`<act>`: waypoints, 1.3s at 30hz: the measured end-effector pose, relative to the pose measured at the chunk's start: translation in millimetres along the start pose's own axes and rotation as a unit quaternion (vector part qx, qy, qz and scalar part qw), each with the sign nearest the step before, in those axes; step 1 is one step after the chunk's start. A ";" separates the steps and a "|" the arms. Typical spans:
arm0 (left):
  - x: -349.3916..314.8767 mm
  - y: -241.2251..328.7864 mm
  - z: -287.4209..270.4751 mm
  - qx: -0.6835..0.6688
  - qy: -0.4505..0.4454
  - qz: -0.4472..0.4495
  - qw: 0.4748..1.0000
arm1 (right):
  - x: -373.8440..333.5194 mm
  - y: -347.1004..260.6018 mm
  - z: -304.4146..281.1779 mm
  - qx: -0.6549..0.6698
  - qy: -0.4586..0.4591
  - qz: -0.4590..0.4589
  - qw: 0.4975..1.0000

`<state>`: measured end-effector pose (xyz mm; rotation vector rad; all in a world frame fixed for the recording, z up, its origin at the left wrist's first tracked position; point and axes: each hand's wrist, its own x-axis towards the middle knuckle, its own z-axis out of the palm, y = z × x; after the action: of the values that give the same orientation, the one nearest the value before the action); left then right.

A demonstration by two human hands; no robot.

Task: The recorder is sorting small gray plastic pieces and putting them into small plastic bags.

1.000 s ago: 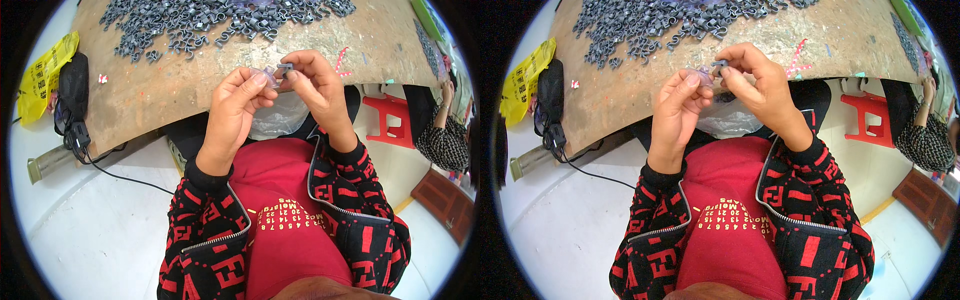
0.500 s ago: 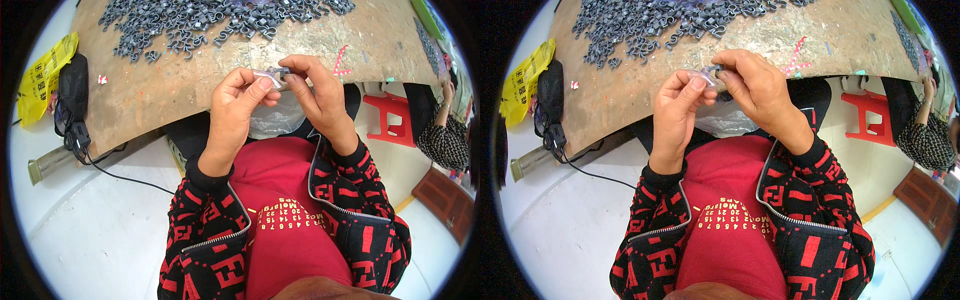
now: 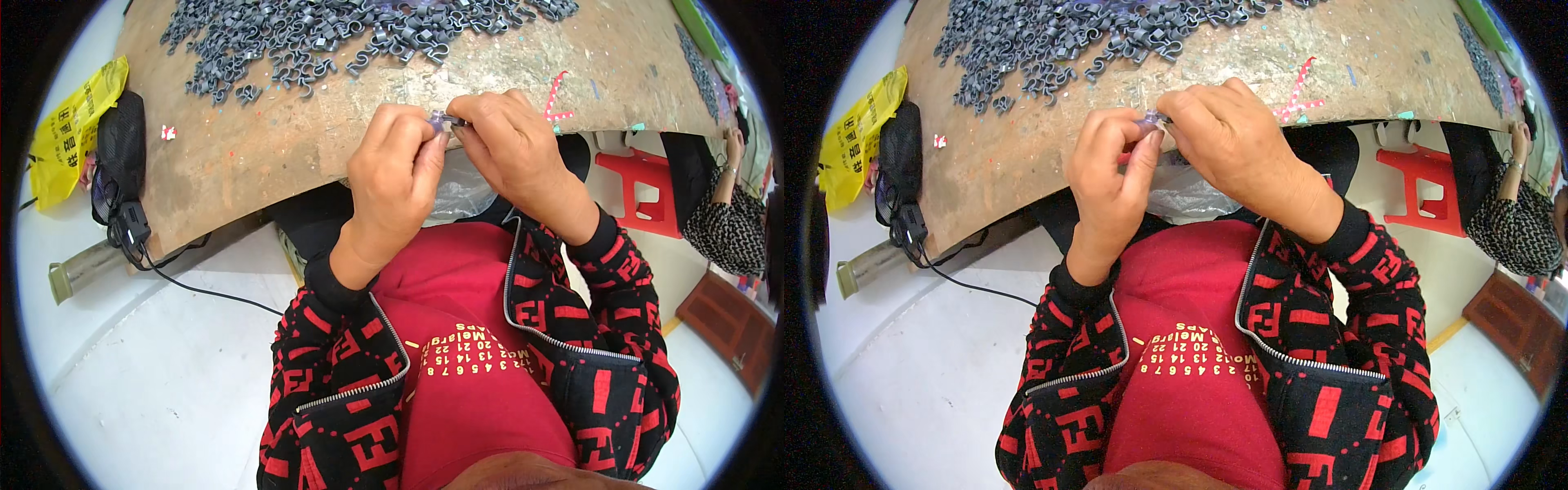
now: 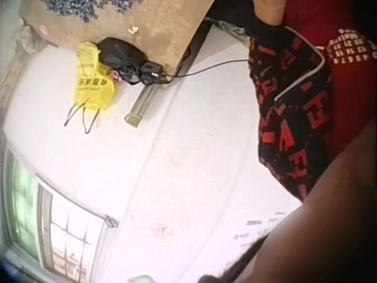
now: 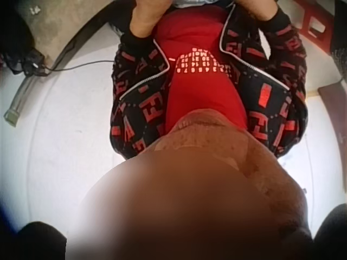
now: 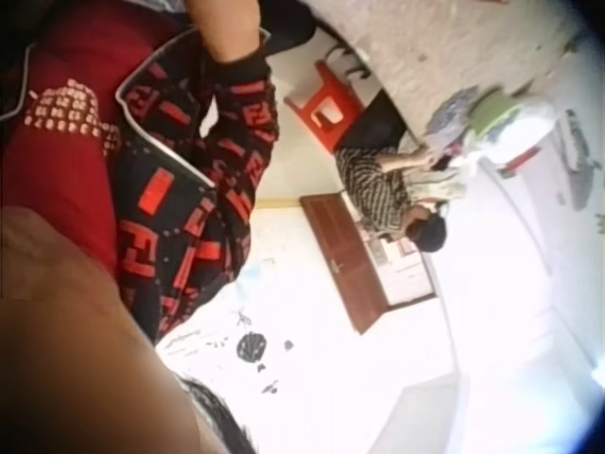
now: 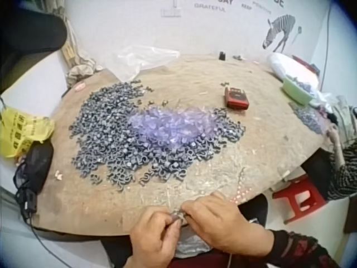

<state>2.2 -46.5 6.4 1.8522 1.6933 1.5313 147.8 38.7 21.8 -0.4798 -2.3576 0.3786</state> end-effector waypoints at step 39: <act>10.9 -12.1 -17.0 -0.181 -0.147 -0.126 0.964 | 12.0 50.7 -8.6 0.586 -0.252 0.293 0.713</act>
<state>-20.4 -41.5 11.1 1.5226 1.3487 1.2859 157.3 90.2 15.0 -0.4744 -1.7747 2.3398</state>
